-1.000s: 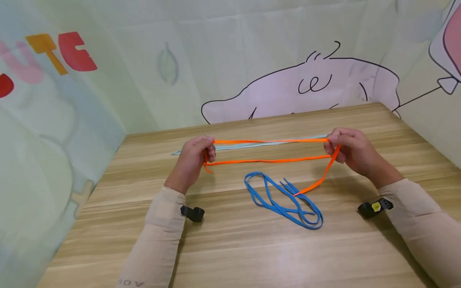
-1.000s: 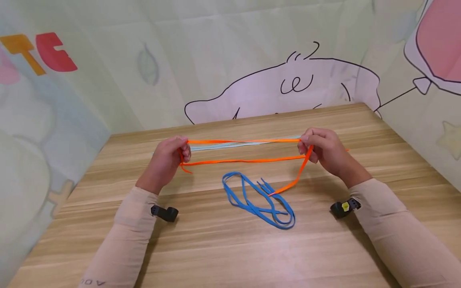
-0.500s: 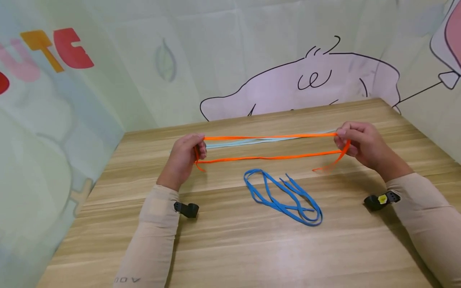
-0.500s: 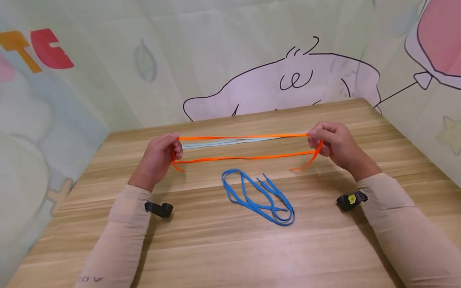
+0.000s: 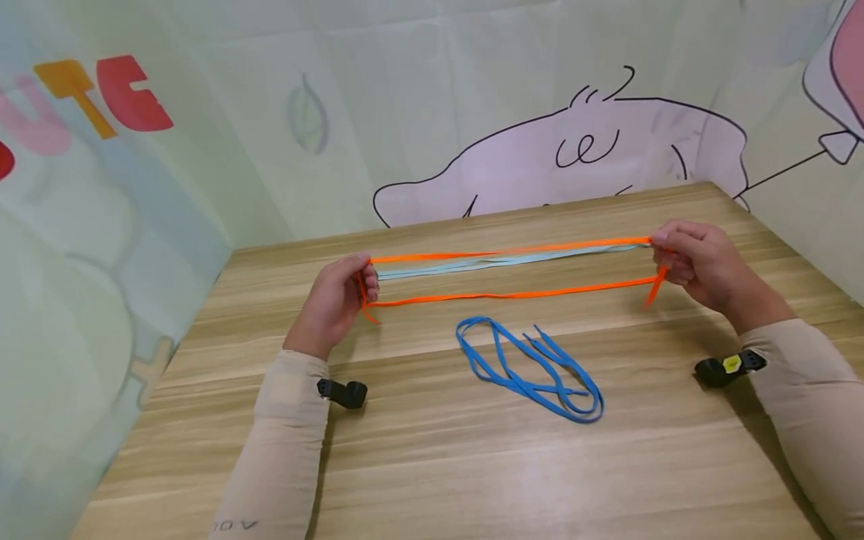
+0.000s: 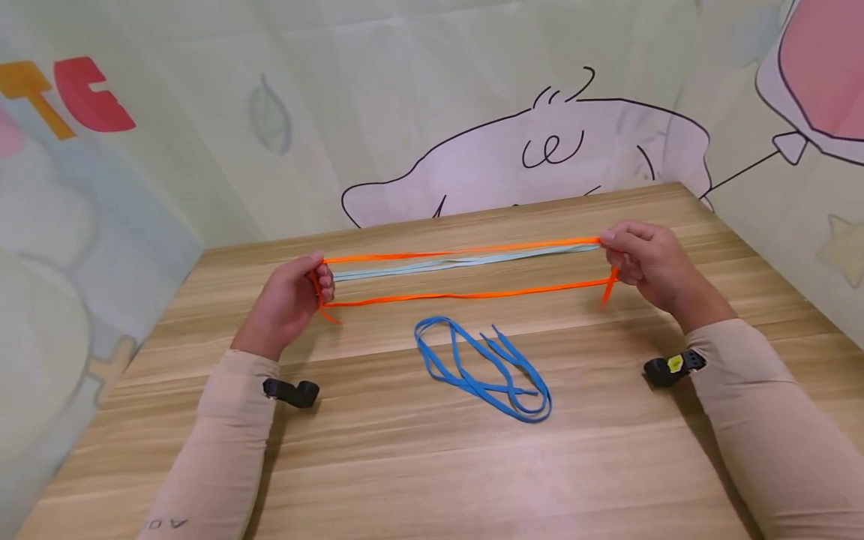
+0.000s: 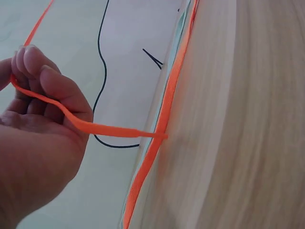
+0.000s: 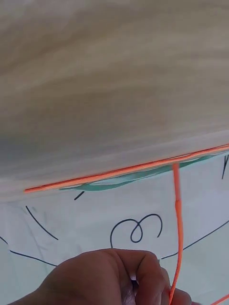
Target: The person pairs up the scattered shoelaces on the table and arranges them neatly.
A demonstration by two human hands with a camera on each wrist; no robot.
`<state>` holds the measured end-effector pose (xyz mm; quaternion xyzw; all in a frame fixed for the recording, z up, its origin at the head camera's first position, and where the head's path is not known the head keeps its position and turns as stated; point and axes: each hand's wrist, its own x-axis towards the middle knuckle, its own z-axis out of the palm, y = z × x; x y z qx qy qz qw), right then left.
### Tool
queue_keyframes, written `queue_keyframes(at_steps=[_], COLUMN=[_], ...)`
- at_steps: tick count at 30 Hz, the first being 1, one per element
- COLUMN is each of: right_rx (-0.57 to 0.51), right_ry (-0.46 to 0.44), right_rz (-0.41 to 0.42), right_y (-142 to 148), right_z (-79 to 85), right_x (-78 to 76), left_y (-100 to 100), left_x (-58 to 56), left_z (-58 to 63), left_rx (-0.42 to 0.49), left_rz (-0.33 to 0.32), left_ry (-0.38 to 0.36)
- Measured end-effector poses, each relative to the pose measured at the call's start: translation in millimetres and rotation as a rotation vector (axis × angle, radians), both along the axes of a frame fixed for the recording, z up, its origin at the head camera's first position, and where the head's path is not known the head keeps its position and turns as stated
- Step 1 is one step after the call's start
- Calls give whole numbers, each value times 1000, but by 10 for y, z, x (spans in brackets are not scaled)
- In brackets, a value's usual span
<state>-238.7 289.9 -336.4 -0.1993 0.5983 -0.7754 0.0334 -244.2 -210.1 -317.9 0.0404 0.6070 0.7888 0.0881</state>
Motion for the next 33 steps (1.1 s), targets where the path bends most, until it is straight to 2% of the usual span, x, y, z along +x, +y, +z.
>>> queue_keyframes(at_steps=[4,8,15,18,22,25,30,33], right_rx=[90,136,104,64,46,73,154,257], right_ry=[-25,-22,-50,-48,-64,-95,-145,-165], right_rz=[-40,-70,-195,-222,-289,-364,-433,-465], right_y=[86,182,317,342,347,348,379,416], right_z=[2,-9,-45,-59,-64,-59,-57,-64], right_x=[-10,-36,-53,-52,-68,-71,-57,-55], left_y=[-8,-10,-17,-25,-42,-47,-43,-56], left_x=[5,-5,-27,-29,-33,-33,-42,-55], left_z=[-18,-38,-67,-83,-113,-135,-159,-174], left_rx=[-28,-34,-15,-12,-45,-95,-138,-145], left_rz=[-6,4,37,40,32,21,8,-1], left_ry=[-2,-3,-19,-25,-23,-19,-13,-6])
